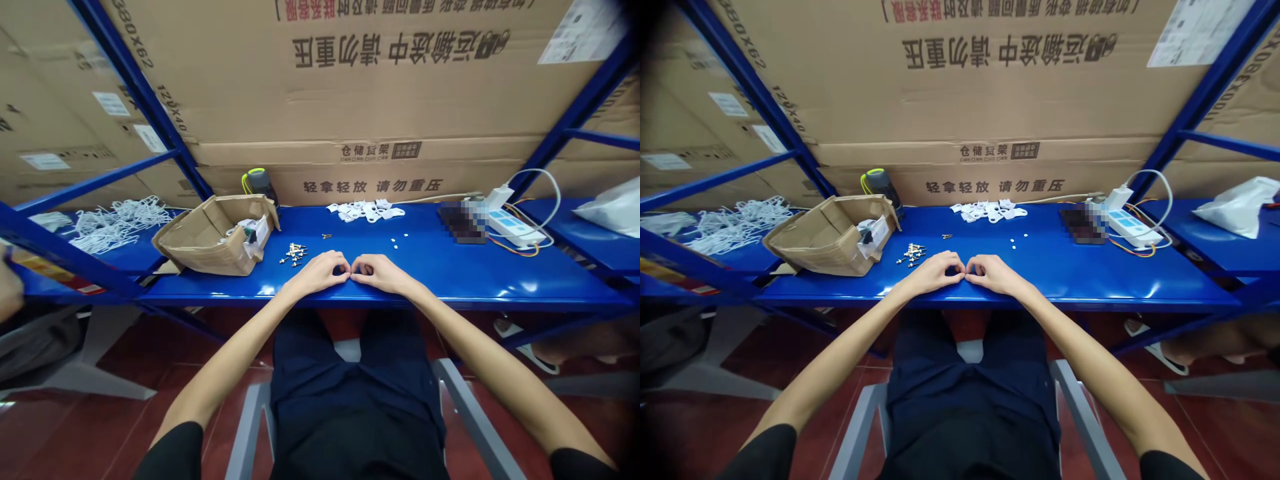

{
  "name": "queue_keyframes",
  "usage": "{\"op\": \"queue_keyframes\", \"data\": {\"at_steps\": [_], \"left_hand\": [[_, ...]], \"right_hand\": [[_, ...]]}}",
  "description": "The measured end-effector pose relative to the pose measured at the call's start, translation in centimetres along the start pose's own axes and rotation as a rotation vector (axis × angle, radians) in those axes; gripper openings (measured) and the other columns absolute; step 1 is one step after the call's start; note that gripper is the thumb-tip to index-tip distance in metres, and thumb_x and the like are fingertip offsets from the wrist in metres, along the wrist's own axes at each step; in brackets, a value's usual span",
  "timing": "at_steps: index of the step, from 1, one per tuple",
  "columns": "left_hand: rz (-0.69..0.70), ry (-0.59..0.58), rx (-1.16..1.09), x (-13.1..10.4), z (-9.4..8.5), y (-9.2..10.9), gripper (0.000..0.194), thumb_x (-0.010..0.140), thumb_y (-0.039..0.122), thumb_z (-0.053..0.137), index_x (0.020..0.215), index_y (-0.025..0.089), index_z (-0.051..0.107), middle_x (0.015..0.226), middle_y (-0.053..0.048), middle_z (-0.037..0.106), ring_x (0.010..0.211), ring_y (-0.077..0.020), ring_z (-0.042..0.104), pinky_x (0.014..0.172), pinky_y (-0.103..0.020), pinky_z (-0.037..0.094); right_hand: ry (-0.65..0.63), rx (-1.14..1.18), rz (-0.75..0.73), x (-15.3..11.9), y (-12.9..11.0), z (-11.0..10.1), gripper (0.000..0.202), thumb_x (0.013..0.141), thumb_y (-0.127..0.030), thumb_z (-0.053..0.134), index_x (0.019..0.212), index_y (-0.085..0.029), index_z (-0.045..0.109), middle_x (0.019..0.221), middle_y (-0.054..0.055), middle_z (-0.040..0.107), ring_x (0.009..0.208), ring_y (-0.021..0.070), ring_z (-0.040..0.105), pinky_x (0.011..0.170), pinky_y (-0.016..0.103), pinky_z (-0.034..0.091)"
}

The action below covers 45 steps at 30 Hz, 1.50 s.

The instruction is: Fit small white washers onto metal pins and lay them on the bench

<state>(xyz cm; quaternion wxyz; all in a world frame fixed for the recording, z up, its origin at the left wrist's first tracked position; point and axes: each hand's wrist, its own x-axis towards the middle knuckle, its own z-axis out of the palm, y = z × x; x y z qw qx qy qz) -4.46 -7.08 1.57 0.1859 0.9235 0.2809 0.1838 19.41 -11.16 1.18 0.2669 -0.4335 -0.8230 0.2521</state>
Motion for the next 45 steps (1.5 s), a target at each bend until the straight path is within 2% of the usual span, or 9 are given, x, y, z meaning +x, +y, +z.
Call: {"op": "queue_keyframes", "data": {"at_steps": [8, 11, 14, 20, 28, 33, 38, 41, 45], "left_hand": [[-0.024, 0.019, -0.032, -0.5, 0.3, -0.4, 0.025, 0.108, 0.039, 0.057, 0.103, 0.022, 0.074, 0.104, -0.005, 0.071, 0.105, -0.0229, 0.063, 0.096, -0.035, 0.048], [-0.067, 0.051, -0.03, -1.1, 0.0, -0.9, 0.025, 0.107, 0.04, 0.058, 0.103, 0.021, 0.075, 0.102, -0.005, 0.071, 0.103, -0.0225, 0.064, 0.096, -0.035, 0.048], [-0.134, 0.111, -0.017, -1.2, -0.3, -1.5, 0.024, 0.105, 0.04, 0.063, 0.102, 0.022, 0.078, 0.102, -0.005, 0.073, 0.101, -0.0228, 0.065, 0.097, -0.037, 0.048], [-0.262, 0.22, 0.204, 1.1, -0.9, -2.5, 0.022, 0.103, 0.033, 0.065, 0.103, 0.021, 0.083, 0.109, -0.009, 0.074, 0.106, -0.0275, 0.064, 0.097, -0.041, 0.048], [-0.35, 0.243, 0.441, 4.0, -1.9, -5.8, 0.023, 0.103, 0.029, 0.061, 0.103, 0.022, 0.084, 0.113, -0.011, 0.075, 0.107, -0.03, 0.064, 0.09, -0.04, 0.046], [-0.365, 0.263, 0.483, 4.3, -2.1, -5.9, 0.02, 0.104, 0.028, 0.06, 0.113, 0.021, 0.077, 0.115, -0.011, 0.075, 0.11, -0.03, 0.064, 0.092, -0.04, 0.043], [-0.36, 0.319, 0.459, 2.0, -3.3, -4.5, 0.022, 0.103, 0.027, 0.06, 0.12, 0.021, 0.072, 0.113, -0.011, 0.074, 0.11, -0.031, 0.063, 0.094, -0.042, 0.043], [-0.41, 0.333, 0.471, -1.0, -4.7, -4.1, 0.024, 0.102, 0.021, 0.056, 0.113, 0.022, 0.076, 0.111, -0.01, 0.075, 0.108, -0.0303, 0.064, 0.094, -0.042, 0.045], [-0.466, 0.323, 0.459, -4.9, -6.0, -4.1, 0.026, 0.104, 0.027, 0.056, 0.108, 0.022, 0.081, 0.113, -0.01, 0.077, 0.106, -0.0308, 0.065, 0.094, -0.042, 0.047]], "right_hand": [[0.022, -0.149, -0.095, 0.0, -0.2, 0.7, 0.008, 0.096, -0.023, 0.061, 0.094, -0.022, 0.068, 0.083, 0.001, 0.062, 0.079, 0.0179, 0.054, 0.077, 0.03, 0.04], [0.031, -0.208, -0.091, -0.6, 1.0, -0.3, 0.008, 0.096, -0.02, 0.059, 0.091, -0.022, 0.066, 0.082, 0.001, 0.061, 0.082, 0.0192, 0.055, 0.078, 0.03, 0.04], [0.096, -0.257, -0.022, -1.1, 3.4, -1.6, 0.015, 0.102, -0.027, 0.057, 0.097, -0.021, 0.069, 0.082, 0.002, 0.06, 0.08, 0.0203, 0.057, 0.078, 0.032, 0.043], [0.21, -0.392, -0.027, -0.1, 7.0, -3.2, 0.028, 0.107, -0.027, 0.052, 0.1, -0.02, 0.078, 0.105, 0.013, 0.071, 0.1, 0.0276, 0.063, 0.094, 0.04, 0.05], [0.27, -0.705, 0.103, 1.3, 8.6, -5.0, 0.036, 0.106, -0.023, 0.048, 0.099, -0.015, 0.082, 0.1, 0.019, 0.069, 0.101, 0.0334, 0.058, 0.085, 0.044, 0.049], [0.367, -0.775, 0.12, 0.8, 9.0, -5.0, 0.038, 0.106, -0.023, 0.046, 0.111, -0.013, 0.082, 0.105, 0.02, 0.07, 0.103, 0.0342, 0.058, 0.089, 0.045, 0.049], [0.412, -0.773, 0.095, 0.1, 8.1, -4.6, 0.04, 0.106, -0.023, 0.044, 0.124, -0.012, 0.078, 0.109, 0.019, 0.07, 0.105, 0.0339, 0.057, 0.09, 0.044, 0.046], [0.353, -0.75, 0.062, 0.2, 7.2, -3.9, 0.039, 0.106, -0.022, 0.044, 0.125, -0.014, 0.077, 0.109, 0.019, 0.069, 0.104, 0.0334, 0.057, 0.088, 0.043, 0.045], [0.246, -0.741, -0.034, 0.7, 5.8, -2.7, 0.036, 0.106, -0.021, 0.046, 0.123, -0.016, 0.077, 0.107, 0.017, 0.068, 0.104, 0.0327, 0.057, 0.087, 0.042, 0.043]]}}
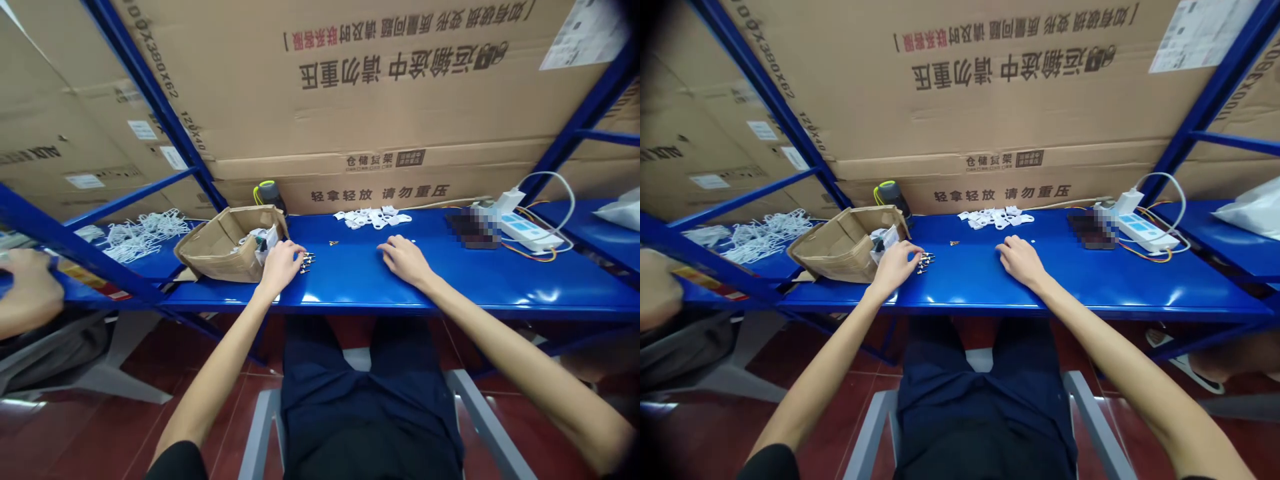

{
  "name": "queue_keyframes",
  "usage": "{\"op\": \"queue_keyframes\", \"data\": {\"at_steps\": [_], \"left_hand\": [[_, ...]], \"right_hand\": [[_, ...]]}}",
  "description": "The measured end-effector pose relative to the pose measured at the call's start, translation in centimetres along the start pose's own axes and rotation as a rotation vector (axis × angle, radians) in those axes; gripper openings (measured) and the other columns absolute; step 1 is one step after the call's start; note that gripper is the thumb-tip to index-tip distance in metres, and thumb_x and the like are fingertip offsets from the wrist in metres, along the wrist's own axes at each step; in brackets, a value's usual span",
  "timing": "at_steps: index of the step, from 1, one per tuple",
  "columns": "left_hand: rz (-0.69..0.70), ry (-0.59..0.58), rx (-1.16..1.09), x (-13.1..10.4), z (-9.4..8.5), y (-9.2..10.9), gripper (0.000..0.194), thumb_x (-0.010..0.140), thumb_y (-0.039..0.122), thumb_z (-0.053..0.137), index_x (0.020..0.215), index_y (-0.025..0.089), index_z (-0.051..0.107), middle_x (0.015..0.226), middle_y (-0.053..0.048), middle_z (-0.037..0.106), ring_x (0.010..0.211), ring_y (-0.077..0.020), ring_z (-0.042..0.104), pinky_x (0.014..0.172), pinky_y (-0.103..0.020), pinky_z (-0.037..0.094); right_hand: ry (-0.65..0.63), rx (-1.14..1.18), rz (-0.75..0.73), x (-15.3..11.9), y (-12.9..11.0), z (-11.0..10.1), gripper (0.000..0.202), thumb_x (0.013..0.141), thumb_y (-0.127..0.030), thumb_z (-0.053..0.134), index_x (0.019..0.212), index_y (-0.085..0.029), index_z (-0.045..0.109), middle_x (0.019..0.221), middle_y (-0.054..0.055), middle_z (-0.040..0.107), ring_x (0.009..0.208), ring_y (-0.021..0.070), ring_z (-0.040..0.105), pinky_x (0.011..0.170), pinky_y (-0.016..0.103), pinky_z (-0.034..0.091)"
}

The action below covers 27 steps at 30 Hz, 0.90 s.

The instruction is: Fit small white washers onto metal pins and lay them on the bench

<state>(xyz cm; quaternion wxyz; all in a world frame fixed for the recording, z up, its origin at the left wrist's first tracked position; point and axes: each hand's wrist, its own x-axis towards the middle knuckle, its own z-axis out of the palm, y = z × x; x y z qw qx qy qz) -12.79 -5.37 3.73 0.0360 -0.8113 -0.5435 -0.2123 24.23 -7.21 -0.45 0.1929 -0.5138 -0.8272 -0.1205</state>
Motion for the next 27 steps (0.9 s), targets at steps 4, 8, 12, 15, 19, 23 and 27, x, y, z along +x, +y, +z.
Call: {"op": "queue_keyframes", "data": {"at_steps": [4, 8, 12, 15, 19, 23, 27], "left_hand": [[0.019, -0.035, 0.047, -1.8, 0.0, -0.3, 0.03, 0.105, 0.035, 0.057, 0.114, 0.022, 0.082, 0.113, -0.011, 0.076, 0.105, -0.0325, 0.063, 0.09, -0.044, 0.047], [0.05, -0.043, 0.105, -2.1, 0.6, 1.1, 0.027, 0.105, 0.035, 0.059, 0.114, 0.024, 0.082, 0.115, -0.014, 0.074, 0.11, -0.0349, 0.06, 0.093, -0.047, 0.044], [0.037, -0.039, 0.122, -1.9, 0.7, 2.7, 0.024, 0.103, 0.03, 0.061, 0.104, 0.023, 0.084, 0.114, -0.016, 0.073, 0.111, -0.037, 0.059, 0.096, -0.051, 0.041], [0.066, -0.053, 0.086, -1.7, 1.0, 4.1, 0.023, 0.102, 0.03, 0.064, 0.101, 0.023, 0.085, 0.112, -0.015, 0.074, 0.11, -0.0365, 0.059, 0.096, -0.051, 0.04], [0.13, -0.088, -0.015, -1.5, 2.1, 6.6, 0.02, 0.103, 0.036, 0.068, 0.104, 0.026, 0.086, 0.107, -0.01, 0.077, 0.105, -0.0317, 0.061, 0.098, -0.048, 0.042], [0.13, -0.113, -0.087, -1.3, 3.3, 8.7, 0.02, 0.102, 0.04, 0.07, 0.107, 0.03, 0.087, 0.11, -0.004, 0.08, 0.102, -0.0276, 0.062, 0.092, -0.044, 0.044], [0.084, -0.118, -0.172, -1.4, 3.9, 9.2, 0.021, 0.099, 0.048, 0.074, 0.101, 0.032, 0.088, 0.11, -0.001, 0.081, 0.099, -0.0256, 0.062, 0.087, -0.041, 0.043]], "right_hand": [[-0.069, 0.038, -0.114, 0.6, -2.7, 0.1, 0.034, 0.107, -0.019, 0.047, 0.126, -0.016, 0.075, 0.109, 0.016, 0.069, 0.103, 0.0302, 0.06, 0.087, 0.04, 0.043], [-0.092, 0.102, -0.202, 1.6, -6.2, 0.6, 0.033, 0.107, -0.018, 0.049, 0.13, -0.018, 0.073, 0.114, 0.014, 0.07, 0.104, 0.028, 0.061, 0.09, 0.039, 0.045], [-0.094, 0.136, -0.237, 2.4, -8.5, 0.9, 0.033, 0.107, -0.016, 0.05, 0.13, -0.019, 0.073, 0.114, 0.014, 0.07, 0.105, 0.0269, 0.062, 0.091, 0.039, 0.046], [-0.082, 0.164, -0.21, 2.4, -9.0, 0.7, 0.033, 0.108, -0.017, 0.05, 0.131, -0.019, 0.073, 0.114, 0.014, 0.07, 0.106, 0.027, 0.063, 0.092, 0.039, 0.047], [-0.045, 0.252, -0.11, 1.4, -8.9, 0.5, 0.033, 0.11, -0.03, 0.052, 0.135, -0.021, 0.072, 0.118, 0.013, 0.07, 0.107, 0.0273, 0.064, 0.092, 0.039, 0.05], [-0.038, 0.346, -0.019, 0.2, -8.3, 1.1, 0.029, 0.11, -0.035, 0.053, 0.119, -0.023, 0.078, 0.113, 0.01, 0.071, 0.102, 0.0249, 0.067, 0.09, 0.037, 0.053], [-0.027, 0.421, 0.04, -0.6, -7.7, 1.2, 0.028, 0.11, -0.03, 0.054, 0.107, -0.023, 0.081, 0.103, 0.009, 0.072, 0.098, 0.0236, 0.068, 0.088, 0.036, 0.053]]}}
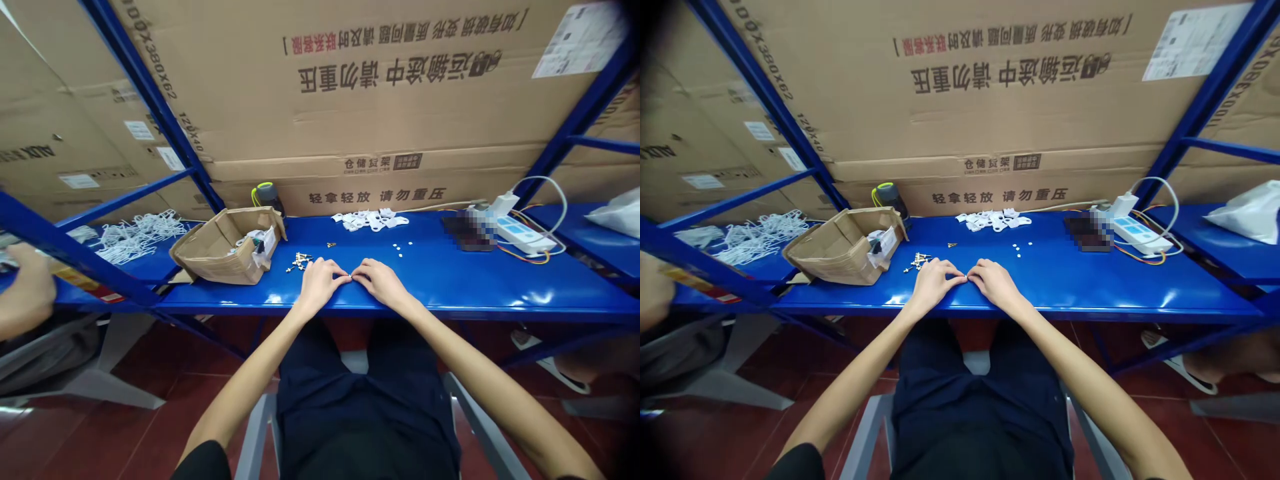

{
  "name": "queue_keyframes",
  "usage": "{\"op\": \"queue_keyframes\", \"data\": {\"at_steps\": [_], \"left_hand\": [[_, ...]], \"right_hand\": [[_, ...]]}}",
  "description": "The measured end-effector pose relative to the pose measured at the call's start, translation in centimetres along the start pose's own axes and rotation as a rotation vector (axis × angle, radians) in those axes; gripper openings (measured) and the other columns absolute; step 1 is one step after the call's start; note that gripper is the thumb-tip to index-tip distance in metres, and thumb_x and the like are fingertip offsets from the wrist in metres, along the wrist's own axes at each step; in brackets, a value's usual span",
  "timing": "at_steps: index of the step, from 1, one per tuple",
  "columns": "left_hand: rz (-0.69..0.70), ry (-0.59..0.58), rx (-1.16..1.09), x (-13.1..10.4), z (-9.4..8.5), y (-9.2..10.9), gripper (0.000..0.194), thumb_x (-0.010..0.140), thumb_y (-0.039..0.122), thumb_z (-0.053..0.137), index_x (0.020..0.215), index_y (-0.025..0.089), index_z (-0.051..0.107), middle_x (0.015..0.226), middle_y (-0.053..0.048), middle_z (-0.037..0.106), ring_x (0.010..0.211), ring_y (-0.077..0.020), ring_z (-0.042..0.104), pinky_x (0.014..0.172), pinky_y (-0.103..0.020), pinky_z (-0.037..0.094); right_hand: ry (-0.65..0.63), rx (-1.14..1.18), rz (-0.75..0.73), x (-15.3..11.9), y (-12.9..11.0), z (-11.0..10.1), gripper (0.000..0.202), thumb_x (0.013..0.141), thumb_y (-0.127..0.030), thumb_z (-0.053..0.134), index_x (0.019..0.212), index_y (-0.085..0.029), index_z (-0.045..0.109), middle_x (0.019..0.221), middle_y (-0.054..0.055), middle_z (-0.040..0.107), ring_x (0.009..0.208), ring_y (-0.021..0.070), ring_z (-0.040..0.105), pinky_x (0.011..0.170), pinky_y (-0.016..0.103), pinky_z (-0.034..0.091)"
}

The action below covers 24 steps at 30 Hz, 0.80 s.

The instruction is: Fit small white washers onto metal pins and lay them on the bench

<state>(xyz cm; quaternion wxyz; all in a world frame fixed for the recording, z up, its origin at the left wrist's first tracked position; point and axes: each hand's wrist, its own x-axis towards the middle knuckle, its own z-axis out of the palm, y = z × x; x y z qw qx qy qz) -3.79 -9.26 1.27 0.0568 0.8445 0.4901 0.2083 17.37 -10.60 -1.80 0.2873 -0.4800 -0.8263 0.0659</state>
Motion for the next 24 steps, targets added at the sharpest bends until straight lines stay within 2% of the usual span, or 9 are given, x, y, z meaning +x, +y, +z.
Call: {"op": "queue_keyframes", "data": {"at_steps": [4, 8, 11, 15, 17, 19, 24], "left_hand": [[0.049, -0.027, -0.032, -0.2, 0.1, -0.1, 0.023, 0.103, 0.045, 0.069, 0.104, 0.03, 0.087, 0.111, 0.0, 0.081, 0.1, -0.0243, 0.063, 0.087, -0.041, 0.042], [0.08, -0.045, -0.007, -0.3, 0.5, 0.2, 0.024, 0.106, 0.041, 0.065, 0.109, 0.027, 0.084, 0.112, -0.002, 0.079, 0.102, -0.024, 0.063, 0.088, -0.041, 0.042], [0.102, -0.035, 0.014, -0.3, 0.7, 0.4, 0.026, 0.109, 0.038, 0.06, 0.11, 0.026, 0.082, 0.112, -0.003, 0.078, 0.104, -0.0237, 0.063, 0.089, -0.04, 0.042], [0.223, -0.064, 0.058, 0.2, 0.1, 0.0, 0.026, 0.11, 0.037, 0.057, 0.106, 0.023, 0.078, 0.115, -0.003, 0.076, 0.106, -0.0231, 0.063, 0.093, -0.04, 0.041], [0.286, -0.083, 0.107, 0.8, -0.5, -0.7, 0.025, 0.11, 0.037, 0.056, 0.105, 0.023, 0.077, 0.115, -0.004, 0.075, 0.108, -0.024, 0.062, 0.094, -0.04, 0.041], [0.292, -0.082, 0.155, 1.5, -1.0, -1.6, 0.025, 0.11, 0.036, 0.057, 0.104, 0.023, 0.077, 0.116, -0.004, 0.075, 0.11, -0.0251, 0.062, 0.093, -0.04, 0.041], [0.093, -0.012, 0.237, 3.1, -1.4, -3.9, 0.024, 0.107, 0.034, 0.061, 0.106, 0.023, 0.081, 0.116, -0.007, 0.076, 0.108, -0.0269, 0.062, 0.09, -0.04, 0.042]], "right_hand": [[0.015, 0.046, 0.019, -0.5, 0.0, -0.6, 0.02, 0.105, -0.028, 0.062, 0.104, -0.024, 0.082, 0.103, 0.007, 0.073, 0.097, 0.0234, 0.069, 0.087, 0.035, 0.053], [0.007, 0.129, 0.027, -0.6, 0.1, -0.8, 0.017, 0.102, -0.032, 0.069, 0.108, -0.023, 0.082, 0.106, 0.007, 0.074, 0.087, 0.0199, 0.068, 0.08, 0.032, 0.052], [0.007, 0.178, 0.043, -0.3, 0.1, -0.8, 0.017, 0.102, -0.034, 0.07, 0.101, -0.022, 0.083, 0.102, 0.006, 0.074, 0.081, 0.018, 0.067, 0.078, 0.031, 0.051], [-0.03, 0.233, 0.036, 0.1, 0.4, -1.4, 0.014, 0.099, -0.03, 0.072, 0.097, -0.023, 0.084, 0.097, 0.005, 0.075, 0.077, 0.0171, 0.066, 0.076, 0.03, 0.051], [-0.041, 0.215, 0.053, 0.4, 1.2, -2.1, 0.013, 0.096, -0.028, 0.072, 0.097, -0.023, 0.084, 0.095, 0.005, 0.075, 0.077, 0.0178, 0.066, 0.077, 0.03, 0.052], [-0.041, 0.147, 0.085, 0.7, 2.7, -2.8, 0.014, 0.096, -0.026, 0.071, 0.097, -0.022, 0.084, 0.097, 0.006, 0.076, 0.081, 0.0194, 0.068, 0.081, 0.032, 0.053], [0.005, -0.181, 0.18, 1.2, 7.2, -4.4, 0.025, 0.101, -0.026, 0.061, 0.106, -0.017, 0.084, 0.105, 0.013, 0.075, 0.103, 0.0282, 0.067, 0.095, 0.038, 0.051]]}}
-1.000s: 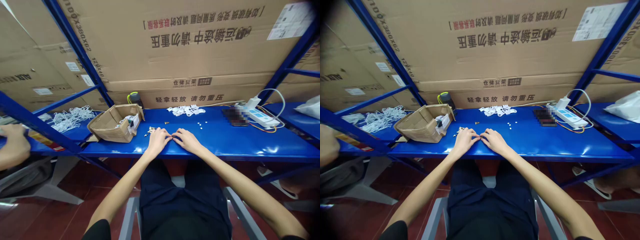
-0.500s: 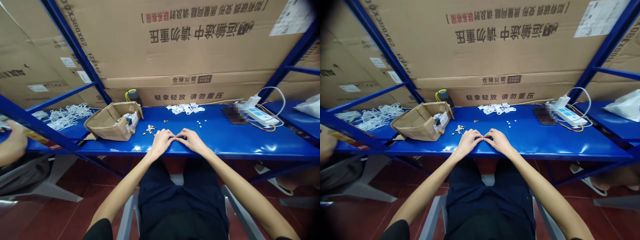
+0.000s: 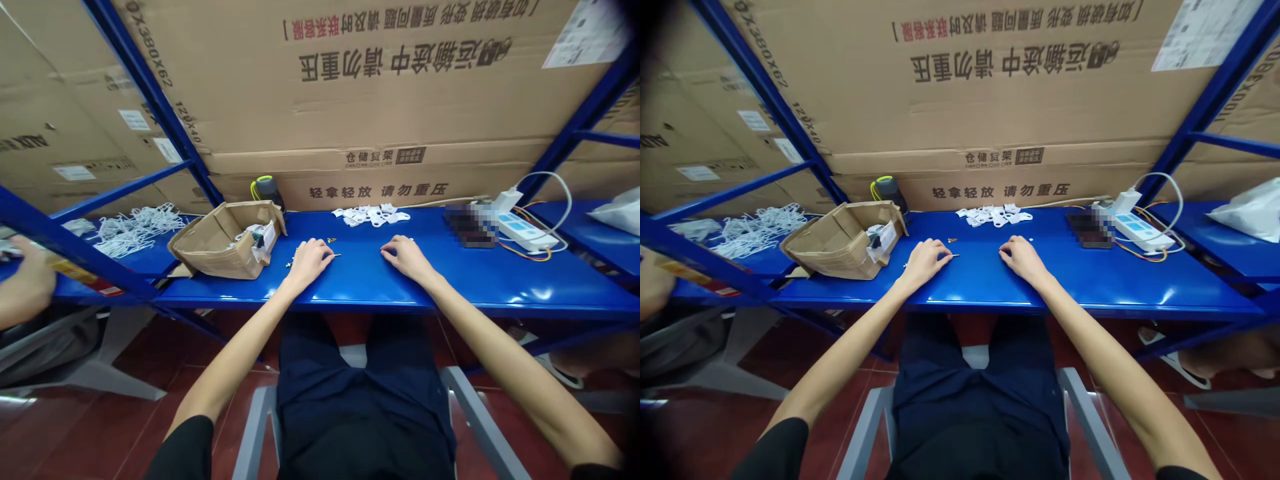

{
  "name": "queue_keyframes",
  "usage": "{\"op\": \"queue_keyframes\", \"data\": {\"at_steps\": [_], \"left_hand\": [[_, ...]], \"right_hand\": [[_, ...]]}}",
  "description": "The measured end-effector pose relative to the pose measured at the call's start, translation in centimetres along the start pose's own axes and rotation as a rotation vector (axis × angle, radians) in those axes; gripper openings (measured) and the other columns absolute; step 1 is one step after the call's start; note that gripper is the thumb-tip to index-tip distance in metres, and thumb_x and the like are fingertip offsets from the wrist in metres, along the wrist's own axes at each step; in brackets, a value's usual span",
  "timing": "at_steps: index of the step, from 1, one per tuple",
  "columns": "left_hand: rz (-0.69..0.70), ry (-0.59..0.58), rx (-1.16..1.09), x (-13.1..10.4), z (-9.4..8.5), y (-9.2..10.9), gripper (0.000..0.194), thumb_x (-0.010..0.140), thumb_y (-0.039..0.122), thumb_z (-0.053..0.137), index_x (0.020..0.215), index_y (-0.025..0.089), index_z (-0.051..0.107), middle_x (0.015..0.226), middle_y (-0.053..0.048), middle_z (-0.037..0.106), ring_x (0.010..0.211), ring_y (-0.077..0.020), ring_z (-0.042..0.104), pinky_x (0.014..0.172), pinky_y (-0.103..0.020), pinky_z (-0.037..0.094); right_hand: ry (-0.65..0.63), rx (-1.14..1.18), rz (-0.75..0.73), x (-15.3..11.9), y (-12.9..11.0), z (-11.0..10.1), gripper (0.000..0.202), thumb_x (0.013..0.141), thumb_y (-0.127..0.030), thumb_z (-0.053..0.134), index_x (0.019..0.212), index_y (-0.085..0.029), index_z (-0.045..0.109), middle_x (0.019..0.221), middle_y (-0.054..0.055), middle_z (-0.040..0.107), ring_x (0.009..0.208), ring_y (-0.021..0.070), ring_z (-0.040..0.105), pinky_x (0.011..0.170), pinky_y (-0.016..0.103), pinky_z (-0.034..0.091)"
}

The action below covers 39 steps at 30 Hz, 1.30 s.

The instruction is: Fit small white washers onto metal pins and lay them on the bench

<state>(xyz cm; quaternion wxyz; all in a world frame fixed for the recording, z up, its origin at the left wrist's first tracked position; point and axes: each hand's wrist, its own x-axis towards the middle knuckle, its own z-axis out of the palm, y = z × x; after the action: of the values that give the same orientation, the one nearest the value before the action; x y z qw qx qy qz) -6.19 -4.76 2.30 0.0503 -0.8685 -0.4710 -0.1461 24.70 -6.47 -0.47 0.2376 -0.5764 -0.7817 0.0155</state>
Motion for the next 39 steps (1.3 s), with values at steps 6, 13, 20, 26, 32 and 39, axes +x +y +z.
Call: {"op": "queue_keyframes", "data": {"at_steps": [6, 13, 20, 26, 32, 39], "left_hand": [[-0.112, 0.041, 0.009, 1.9, 0.6, -1.1, 0.023, 0.105, 0.035, 0.066, 0.111, 0.022, 0.084, 0.118, -0.009, 0.076, 0.11, -0.0287, 0.063, 0.089, -0.039, 0.043], [-0.164, 0.052, 0.012, 3.1, 0.7, -1.5, 0.021, 0.102, 0.036, 0.071, 0.113, 0.024, 0.084, 0.118, -0.008, 0.077, 0.11, -0.0278, 0.065, 0.089, -0.037, 0.047], [-0.173, 0.118, -0.096, -1.0, -2.2, -3.7, 0.021, 0.103, 0.032, 0.066, 0.106, 0.024, 0.085, 0.114, -0.007, 0.079, 0.108, -0.0266, 0.068, 0.095, -0.038, 0.051], [-0.024, -0.028, -0.135, -5.2, -3.0, -4.6, 0.02, 0.101, 0.037, 0.07, 0.106, 0.028, 0.087, 0.118, -0.006, 0.08, 0.108, -0.027, 0.068, 0.097, -0.04, 0.052], [0.017, -0.023, -0.231, -4.9, -1.1, -2.0, 0.019, 0.102, 0.034, 0.07, 0.104, 0.025, 0.086, 0.109, -0.006, 0.08, 0.107, -0.0253, 0.069, 0.097, -0.038, 0.05], [-0.083, 0.005, -0.364, -4.2, 0.8, 1.4, 0.024, 0.105, 0.039, 0.066, 0.103, 0.028, 0.087, 0.106, -0.003, 0.081, 0.101, -0.0232, 0.067, 0.095, -0.037, 0.05]], "right_hand": [[0.033, -0.257, 0.091, 1.2, 2.0, -0.2, 0.038, 0.104, -0.022, 0.048, 0.115, -0.011, 0.082, 0.113, 0.019, 0.073, 0.112, 0.0319, 0.061, 0.097, 0.039, 0.05], [0.082, -0.328, 0.142, 1.2, 2.2, 0.0, 0.04, 0.105, -0.022, 0.045, 0.114, -0.009, 0.081, 0.113, 0.019, 0.07, 0.112, 0.0323, 0.059, 0.091, 0.039, 0.05], [0.159, -0.242, -0.027, 0.0, 0.3, 0.0, 0.039, 0.105, -0.021, 0.045, 0.124, -0.013, 0.079, 0.111, 0.019, 0.069, 0.107, 0.0329, 0.059, 0.088, 0.042, 0.051], [-0.018, -0.085, -0.312, -0.6, -5.9, 1.7, 0.037, 0.108, -0.023, 0.046, 0.13, -0.019, 0.076, 0.112, 0.015, 0.069, 0.104, 0.0292, 0.062, 0.09, 0.04, 0.051], [-0.067, 0.133, -0.345, -1.2, -11.4, 3.5, 0.034, 0.109, -0.033, 0.054, 0.138, -0.023, 0.071, 0.123, 0.013, 0.07, 0.112, 0.0275, 0.066, 0.096, 0.039, 0.053], [-0.048, 0.276, -0.27, -1.6, -9.7, 3.9, 0.027, 0.108, -0.037, 0.058, 0.116, -0.023, 0.08, 0.109, 0.01, 0.077, 0.101, 0.0248, 0.071, 0.091, 0.036, 0.054]]}}
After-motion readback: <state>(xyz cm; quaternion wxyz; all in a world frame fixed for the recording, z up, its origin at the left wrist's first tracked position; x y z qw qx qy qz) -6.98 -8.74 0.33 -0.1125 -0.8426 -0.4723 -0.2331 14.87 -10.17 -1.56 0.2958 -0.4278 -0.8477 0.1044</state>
